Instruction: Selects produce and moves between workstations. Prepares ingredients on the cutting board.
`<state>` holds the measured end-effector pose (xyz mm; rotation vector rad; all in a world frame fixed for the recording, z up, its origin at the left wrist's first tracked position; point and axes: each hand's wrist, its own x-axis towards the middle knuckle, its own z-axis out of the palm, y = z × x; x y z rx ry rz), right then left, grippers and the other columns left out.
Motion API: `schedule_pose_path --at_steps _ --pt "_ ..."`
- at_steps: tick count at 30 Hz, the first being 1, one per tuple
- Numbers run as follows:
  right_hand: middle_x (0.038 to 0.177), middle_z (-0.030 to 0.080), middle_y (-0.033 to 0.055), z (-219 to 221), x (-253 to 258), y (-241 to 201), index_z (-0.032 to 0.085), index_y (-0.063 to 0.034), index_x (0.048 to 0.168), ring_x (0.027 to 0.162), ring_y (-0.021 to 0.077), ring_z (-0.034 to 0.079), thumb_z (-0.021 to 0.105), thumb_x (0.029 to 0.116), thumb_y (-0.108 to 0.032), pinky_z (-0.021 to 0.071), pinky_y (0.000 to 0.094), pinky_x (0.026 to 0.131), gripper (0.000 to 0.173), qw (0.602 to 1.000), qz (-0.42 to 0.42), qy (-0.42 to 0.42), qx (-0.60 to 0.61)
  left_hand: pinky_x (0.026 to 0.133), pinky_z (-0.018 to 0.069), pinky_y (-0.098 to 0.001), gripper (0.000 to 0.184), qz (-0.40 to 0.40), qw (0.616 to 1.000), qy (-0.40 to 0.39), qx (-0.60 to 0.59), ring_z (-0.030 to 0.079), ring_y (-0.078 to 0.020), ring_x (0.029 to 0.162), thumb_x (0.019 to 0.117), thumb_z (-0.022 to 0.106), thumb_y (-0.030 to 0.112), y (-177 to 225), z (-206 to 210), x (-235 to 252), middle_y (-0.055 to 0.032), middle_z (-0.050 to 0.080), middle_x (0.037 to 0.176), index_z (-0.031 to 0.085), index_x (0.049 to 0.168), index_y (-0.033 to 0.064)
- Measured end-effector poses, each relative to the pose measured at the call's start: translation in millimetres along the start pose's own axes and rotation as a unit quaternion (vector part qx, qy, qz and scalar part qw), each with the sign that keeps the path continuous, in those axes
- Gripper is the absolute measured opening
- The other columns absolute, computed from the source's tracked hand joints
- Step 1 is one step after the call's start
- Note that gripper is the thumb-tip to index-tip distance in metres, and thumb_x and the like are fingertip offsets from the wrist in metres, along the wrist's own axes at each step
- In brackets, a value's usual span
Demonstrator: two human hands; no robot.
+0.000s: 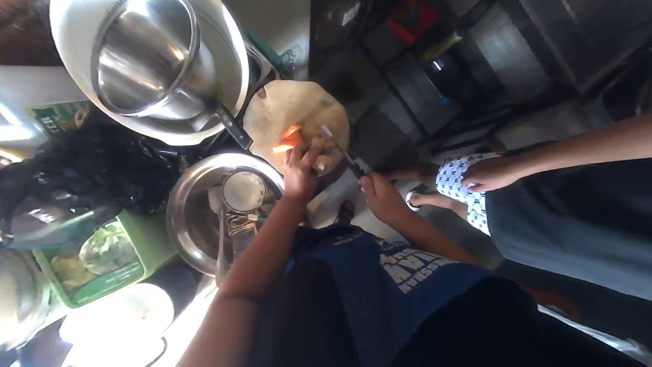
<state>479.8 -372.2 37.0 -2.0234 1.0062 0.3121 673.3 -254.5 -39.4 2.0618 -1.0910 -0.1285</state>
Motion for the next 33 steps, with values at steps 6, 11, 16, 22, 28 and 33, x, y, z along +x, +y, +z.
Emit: schedule_pose_path --at_steps 6,11,16,22,28,33 --pt "0.094 0.068 0.0209 5 -1 -8 0.059 0.0029 0.118 0.085 0.0382 0.071 0.039 0.1127 -0.036 0.0584 0.0568 0.074 0.044 0.984 -0.053 0.085 -0.149 0.096 0.0523 -0.0498 0.041 0.006 1.0 0.005 0.003 0.064 -0.0375 0.112 0.0838 0.072 0.003 -1 1 0 -0.0176 0.069 0.121 0.074 0.123 0.0149" --pt "0.093 0.068 0.0206 8 0 -8 0.059 0.0029 0.116 0.084 0.0384 0.072 0.04 0.1125 -0.035 0.0592 0.0558 0.071 0.043 0.975 -0.058 0.097 -0.193 0.096 0.0533 -0.0487 0.041 0.008 1.0 0.004 0.008 0.064 -0.0369 0.113 0.0838 0.073 0.003 -3 1 0 -0.017 0.07 0.12 0.074 0.123 0.0151" --pt "0.091 0.069 0.0206 10 2 -14 0.058 0.0014 0.117 0.085 0.0398 0.073 0.039 0.1126 -0.036 0.0597 0.056 0.072 0.042 0.971 -0.036 0.081 -0.224 0.096 0.0529 -0.0483 0.039 0.005 1.0 0.003 0.002 0.064 -0.0352 0.112 0.0837 0.073 0.003 -1 -1 2 -0.0148 0.071 0.118 0.075 0.121 0.0159" --pt "0.092 0.07 0.0233 8 7 -29 0.054 0.0026 0.125 0.09 0.0432 0.073 0.037 0.113 -0.038 0.0592 0.0583 0.075 0.046 0.967 0.016 0.036 -0.25 0.096 0.0528 -0.0502 0.043 -0.005 1.0 -0.005 -0.008 0.064 -0.0369 0.113 0.0828 0.073 0.003 2 -1 2 -0.0163 0.07 0.119 0.075 0.123 0.0165" --pt "0.102 0.07 0.0238 6 24 -48 0.049 0.0004 0.134 0.1 0.0421 0.072 0.033 0.1137 -0.04 0.0584 0.0573 0.084 0.048 0.969 0.063 -0.022 -0.238 0.096 0.0526 -0.0509 0.04 -0.005 1.0 -0.001 -0.003 0.064 -0.0381 0.112 0.0793 0.074 0.002 3 -1 2 -0.0169 0.071 0.117 0.076 0.117 0.0144" --pt "0.103 0.071 0.0234 16 44 -46 0.047 -0.0015 0.138 0.101 0.0409 0.073 0.032 0.1133 -0.042 0.0584 0.0573 0.084 0.049 0.975 0.076 -0.036 -0.207 0.095 0.0532 -0.0488 0.039 0.001 1.0 0.016 0.007 0.065 -0.0366 0.11 0.0809 0.074 0.003 0 3 0 -0.0169 0.071 0.116 0.076 0.118 0.0154"
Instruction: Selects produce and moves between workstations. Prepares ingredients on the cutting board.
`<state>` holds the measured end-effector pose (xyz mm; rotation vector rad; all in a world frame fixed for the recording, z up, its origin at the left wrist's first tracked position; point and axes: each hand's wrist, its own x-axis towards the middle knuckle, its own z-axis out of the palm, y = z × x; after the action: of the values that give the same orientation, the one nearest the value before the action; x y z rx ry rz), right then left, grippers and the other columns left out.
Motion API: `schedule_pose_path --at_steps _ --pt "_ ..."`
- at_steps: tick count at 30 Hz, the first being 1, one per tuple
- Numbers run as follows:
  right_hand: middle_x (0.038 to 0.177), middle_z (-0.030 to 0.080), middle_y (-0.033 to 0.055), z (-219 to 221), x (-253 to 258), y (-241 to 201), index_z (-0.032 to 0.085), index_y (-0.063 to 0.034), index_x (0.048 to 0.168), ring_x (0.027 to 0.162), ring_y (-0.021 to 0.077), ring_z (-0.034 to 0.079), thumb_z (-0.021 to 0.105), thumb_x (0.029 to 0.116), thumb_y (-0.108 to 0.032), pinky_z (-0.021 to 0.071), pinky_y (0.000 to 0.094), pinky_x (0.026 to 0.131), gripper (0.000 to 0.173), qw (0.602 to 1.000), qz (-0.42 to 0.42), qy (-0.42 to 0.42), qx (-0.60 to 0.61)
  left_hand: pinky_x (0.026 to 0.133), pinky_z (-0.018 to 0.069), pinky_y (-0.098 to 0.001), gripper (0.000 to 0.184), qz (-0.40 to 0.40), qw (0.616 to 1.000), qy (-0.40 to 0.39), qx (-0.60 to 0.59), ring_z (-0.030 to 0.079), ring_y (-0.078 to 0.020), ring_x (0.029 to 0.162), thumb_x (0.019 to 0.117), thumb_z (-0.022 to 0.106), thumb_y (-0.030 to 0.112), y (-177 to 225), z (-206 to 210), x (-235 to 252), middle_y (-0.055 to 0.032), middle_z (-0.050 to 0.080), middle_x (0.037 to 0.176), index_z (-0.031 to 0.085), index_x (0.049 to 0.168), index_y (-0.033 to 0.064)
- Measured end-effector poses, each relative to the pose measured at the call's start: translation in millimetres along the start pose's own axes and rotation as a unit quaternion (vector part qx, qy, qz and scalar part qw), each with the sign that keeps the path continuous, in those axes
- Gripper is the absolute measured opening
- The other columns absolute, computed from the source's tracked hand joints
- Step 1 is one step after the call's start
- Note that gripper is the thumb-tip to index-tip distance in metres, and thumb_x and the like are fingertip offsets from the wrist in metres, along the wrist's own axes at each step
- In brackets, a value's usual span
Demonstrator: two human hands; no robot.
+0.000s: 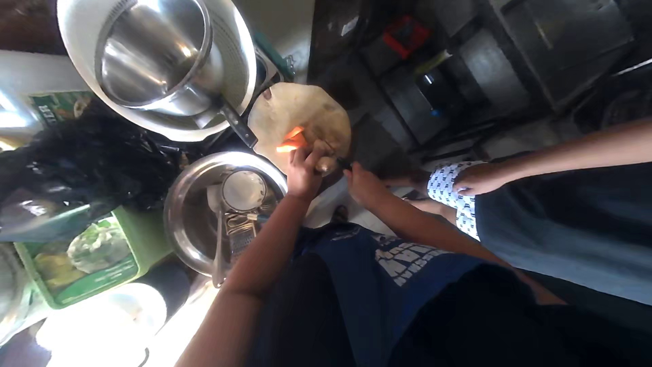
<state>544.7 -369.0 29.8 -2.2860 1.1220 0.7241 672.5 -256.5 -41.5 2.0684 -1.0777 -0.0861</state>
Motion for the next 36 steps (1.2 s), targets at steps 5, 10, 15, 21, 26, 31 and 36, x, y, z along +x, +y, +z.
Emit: schedule_pose_path --at_steps 5,10,15,21,26,31,36 --pt "0.104 0.069 0.0237 -4 0 5 0.048 -0.0002 0.134 0.102 0.0405 0.072 0.031 0.1134 -0.042 0.0583 0.0556 0.086 0.05 0.999 -0.022 -0.016 0.016 0.101 0.0511 -0.0519 0.048 -0.033 0.999 -0.031 0.018 0.062 -0.0393 0.118 0.0826 0.071 -0.001 9 -1 -1 -0.0176 0.069 0.124 0.072 0.128 0.0155" --pt "0.114 0.068 0.0271 -12 -1 4 0.046 0.0011 0.14 0.11 0.0431 0.069 0.03 0.1135 -0.042 0.0562 0.0587 0.091 0.053 0.997 -0.031 -0.037 0.058 0.103 0.0495 -0.0525 0.049 -0.077 0.994 -0.06 0.048 0.062 -0.0384 0.121 0.0854 0.07 0.001 22 -7 3 -0.015 0.07 0.125 0.069 0.132 0.0177" --pt "0.117 0.067 0.0255 -7 -15 12 0.046 -0.0009 0.14 0.11 0.0414 0.069 0.031 0.1132 -0.042 0.0564 0.0583 0.092 0.052 0.996 -0.026 -0.036 0.074 0.105 0.0477 -0.0526 0.043 -0.114 0.989 -0.072 0.06 0.06 -0.0376 0.124 0.0872 0.069 0.003 30 -10 7 -0.0153 0.069 0.126 0.071 0.127 0.017" --pt "0.111 0.07 0.0242 7 -38 35 0.048 -0.0029 0.139 0.107 0.0426 0.07 0.031 0.113 -0.043 0.0568 0.0595 0.089 0.051 0.999 0.003 -0.042 0.032 0.107 0.0463 -0.0517 0.041 -0.123 0.989 -0.058 0.057 0.06 -0.0373 0.124 0.0861 0.069 0.002 30 -10 2 -0.0166 0.069 0.124 0.071 0.126 0.0105" --pt "0.119 0.067 0.0262 -9 -28 20 0.046 0.0 0.14 0.112 0.0424 0.069 0.03 0.1133 -0.043 0.0558 0.0593 0.092 0.053 0.997 -0.031 -0.044 0.053 0.107 0.0479 -0.0512 0.038 -0.201 0.979 -0.03 -0.02 0.062 -0.0328 0.123 0.091 0.07 0.009 37 -24 -13 -0.0153 0.069 0.124 0.067 0.129 0.009" --pt "0.116 0.067 0.0272 -5 -24 36 0.05 0.0019 0.136 0.111 0.0443 0.068 0.03 0.1131 -0.044 0.0543 0.0622 0.092 0.055 0.993 -0.077 -0.03 0.088 0.085 0.0603 -0.0406 0.041 -0.358 0.814 0.015 -0.457 0.07 -0.0221 0.094 0.0981 0.064 0.005 54 -62 -17 -0.0142 0.067 0.111 0.047 0.135 0.0021" --pt "0.113 0.066 0.0262 -10 -37 44 0.051 -0.0008 0.138 0.105 0.0433 0.068 0.031 0.1126 -0.046 0.0525 0.0648 0.09 0.056 0.971 -0.15 -0.008 0.186 0.095 0.0596 -0.0431 0.03 -0.33 0.604 -0.084 -0.721 0.07 -0.0305 0.108 0.097 0.063 0.015 61 -106 -34 -0.0196 0.064 0.129 0.057 0.124 0.0042"
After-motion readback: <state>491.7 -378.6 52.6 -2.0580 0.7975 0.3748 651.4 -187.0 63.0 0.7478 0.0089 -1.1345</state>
